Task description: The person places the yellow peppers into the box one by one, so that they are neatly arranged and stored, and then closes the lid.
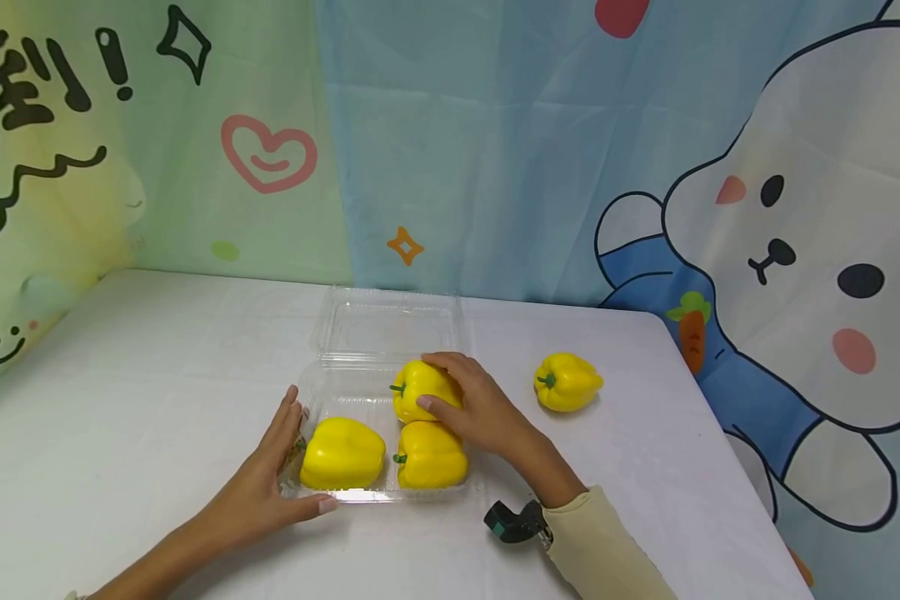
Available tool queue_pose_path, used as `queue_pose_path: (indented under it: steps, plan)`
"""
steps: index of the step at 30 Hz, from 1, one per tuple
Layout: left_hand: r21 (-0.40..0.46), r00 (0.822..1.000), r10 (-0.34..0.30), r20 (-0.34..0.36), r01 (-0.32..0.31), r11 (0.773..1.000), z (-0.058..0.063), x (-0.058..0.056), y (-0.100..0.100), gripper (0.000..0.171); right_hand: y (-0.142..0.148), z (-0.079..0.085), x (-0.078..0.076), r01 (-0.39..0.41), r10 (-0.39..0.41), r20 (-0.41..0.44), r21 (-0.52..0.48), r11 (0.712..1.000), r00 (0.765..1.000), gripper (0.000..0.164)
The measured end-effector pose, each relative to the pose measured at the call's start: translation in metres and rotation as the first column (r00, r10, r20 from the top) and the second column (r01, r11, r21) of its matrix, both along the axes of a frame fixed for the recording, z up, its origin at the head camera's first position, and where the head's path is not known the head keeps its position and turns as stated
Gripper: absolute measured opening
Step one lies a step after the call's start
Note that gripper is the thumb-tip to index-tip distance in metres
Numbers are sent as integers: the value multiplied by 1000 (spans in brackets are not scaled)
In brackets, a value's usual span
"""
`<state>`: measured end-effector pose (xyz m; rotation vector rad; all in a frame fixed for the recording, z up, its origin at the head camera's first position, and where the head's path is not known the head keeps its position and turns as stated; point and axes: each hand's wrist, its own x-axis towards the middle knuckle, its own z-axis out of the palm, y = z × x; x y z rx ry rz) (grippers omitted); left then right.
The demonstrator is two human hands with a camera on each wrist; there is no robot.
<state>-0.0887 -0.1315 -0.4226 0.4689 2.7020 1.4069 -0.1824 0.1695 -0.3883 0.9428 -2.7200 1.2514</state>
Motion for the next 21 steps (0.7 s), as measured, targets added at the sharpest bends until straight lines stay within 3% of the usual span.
queue_pose_path:
  steps: [21]
  plan:
    - [8, 1000, -5, -3, 5, 1000, 0, 1, 0, 125, -2, -4, 1, 13, -10, -45, 61, 998, 999, 46]
